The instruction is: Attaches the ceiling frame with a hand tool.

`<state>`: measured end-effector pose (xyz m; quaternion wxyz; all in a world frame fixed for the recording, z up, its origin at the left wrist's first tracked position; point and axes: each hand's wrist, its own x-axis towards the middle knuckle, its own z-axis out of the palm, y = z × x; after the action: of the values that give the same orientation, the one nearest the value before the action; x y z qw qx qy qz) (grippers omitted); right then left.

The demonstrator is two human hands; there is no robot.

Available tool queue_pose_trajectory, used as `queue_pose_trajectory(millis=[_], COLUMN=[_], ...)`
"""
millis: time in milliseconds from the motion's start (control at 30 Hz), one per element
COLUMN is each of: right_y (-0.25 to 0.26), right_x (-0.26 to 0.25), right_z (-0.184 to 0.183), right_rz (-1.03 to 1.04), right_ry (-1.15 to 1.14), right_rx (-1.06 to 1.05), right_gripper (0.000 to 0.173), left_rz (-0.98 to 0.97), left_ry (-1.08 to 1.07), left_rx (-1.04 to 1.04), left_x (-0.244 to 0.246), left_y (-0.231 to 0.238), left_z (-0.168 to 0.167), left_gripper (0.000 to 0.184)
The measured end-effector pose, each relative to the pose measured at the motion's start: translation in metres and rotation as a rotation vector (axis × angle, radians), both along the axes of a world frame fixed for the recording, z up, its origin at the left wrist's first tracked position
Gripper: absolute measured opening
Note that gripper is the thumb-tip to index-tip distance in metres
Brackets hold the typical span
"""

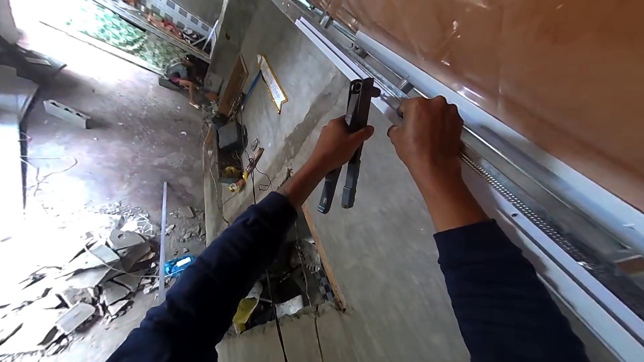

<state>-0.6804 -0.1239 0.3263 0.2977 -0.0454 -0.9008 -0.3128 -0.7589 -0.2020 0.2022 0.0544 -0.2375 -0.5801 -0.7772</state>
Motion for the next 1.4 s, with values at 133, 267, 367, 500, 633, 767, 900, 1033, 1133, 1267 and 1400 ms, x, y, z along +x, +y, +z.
queue_pose_trajectory(millis=[133, 267, 367, 500, 633, 767, 900, 1033, 1133, 1267, 1400], right_y=[-0.001, -0.001, -0.002, -0.002, -0.011, -0.018, -0.005, 0.011, 0.024, 0.022, 0.003], right_x=[0.000, -0.001, -0.001, 0.001, 0.042, 0.079, 0.055, 0.055, 0.055, 0.035, 0.023], right_z=[0.001, 0.001, 0.002, 0.004, -0.031, -0.113, -0.142, -0.149, -0.156, -0.154, -0.149], right_rz=[-0.016, -0.011, -0.011, 0.020, 0.305, 0.287, 0.263, 0.402, 0.532, 0.510, 0.320], right_ry=[-0.004, -0.019, -0.013, -0.017, 0.074, -0.050, -0.005, 0.088, 0.055, -0.018, 0.117], right_rx=[0.009, 0.000, -0.005, 0.008, -0.215, -0.960, -1.159, -1.072, -1.272, -1.587, -1.535], right_gripper=[0.014, 0.015, 0.014, 0.016, 0.040, 0.111, 0.090, 0.066, 0.071, 0.046, 0.048], left_rz=[-0.010, -0.074, -0.116, -0.138, -0.156, -0.157, -0.121, -0.025, 0.018, -0.005, -0.091], left_ry=[0.009, -0.004, -0.061, -0.173, -0.183, -0.237, -0.250, -0.207, -0.227, -0.221, -0.063], left_rx=[-0.057, -0.108, -0.140, -0.169, -0.105, -0.139, -0.057, 0.024, 0.041, -0.072, -0.346], left_x=[-0.002, -0.008, -0.006, 0.003, 0.007, 0.009, 0.011, 0.007, 0.009, 0.011, 0.017], left_y=[-0.006, -0.010, -0.017, -0.030, -0.030, -0.029, -0.015, 0.007, 0.014, 0.006, -0.019], left_z=[0.007, 0.019, 0.033, 0.047, 0.048, 0.047, 0.043, 0.037, 0.037, 0.041, 0.034], left_gripper=[0.032, 0.030, 0.032, 0.032, 0.027, 0.036, 0.030, 0.024, 0.021, 0.038, 0.058])
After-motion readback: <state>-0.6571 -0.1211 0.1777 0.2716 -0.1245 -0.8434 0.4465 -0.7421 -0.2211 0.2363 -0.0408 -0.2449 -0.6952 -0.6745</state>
